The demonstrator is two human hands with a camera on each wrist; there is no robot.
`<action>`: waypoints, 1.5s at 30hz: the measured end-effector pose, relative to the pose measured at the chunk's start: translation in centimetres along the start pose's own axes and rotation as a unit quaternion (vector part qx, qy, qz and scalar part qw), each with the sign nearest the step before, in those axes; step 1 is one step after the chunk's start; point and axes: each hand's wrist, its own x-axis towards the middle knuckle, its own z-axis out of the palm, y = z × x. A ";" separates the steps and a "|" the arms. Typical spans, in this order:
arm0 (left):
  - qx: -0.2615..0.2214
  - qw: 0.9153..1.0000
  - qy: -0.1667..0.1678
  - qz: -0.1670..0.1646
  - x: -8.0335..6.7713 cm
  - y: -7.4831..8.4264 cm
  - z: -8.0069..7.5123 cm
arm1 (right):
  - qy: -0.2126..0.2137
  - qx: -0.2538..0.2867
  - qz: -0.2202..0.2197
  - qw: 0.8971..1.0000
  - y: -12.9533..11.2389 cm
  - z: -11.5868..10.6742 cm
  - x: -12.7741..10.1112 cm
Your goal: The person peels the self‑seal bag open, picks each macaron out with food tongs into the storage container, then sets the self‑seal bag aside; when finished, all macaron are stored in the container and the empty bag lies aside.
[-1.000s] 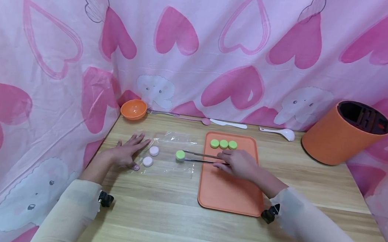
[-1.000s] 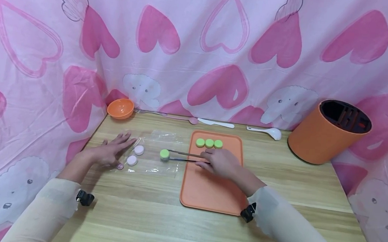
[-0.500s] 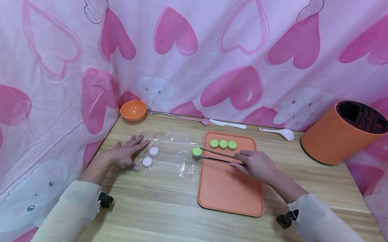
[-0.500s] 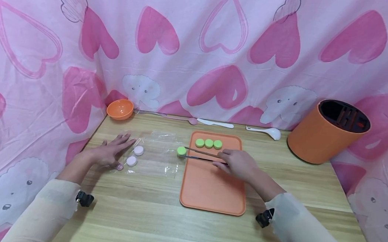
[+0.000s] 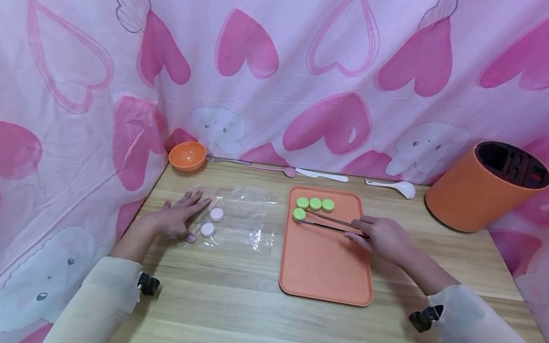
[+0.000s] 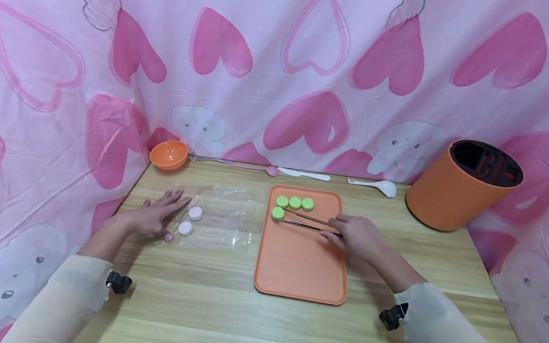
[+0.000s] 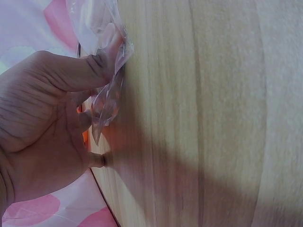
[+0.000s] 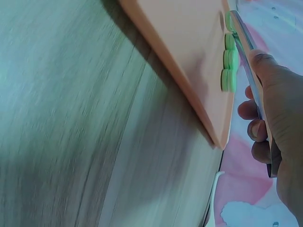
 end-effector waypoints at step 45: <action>-0.004 1.000 0.013 0.011 -0.3 0.0 -0.1 | 0.013 0.001 -0.041 0.999 -1.9 0.9 2.0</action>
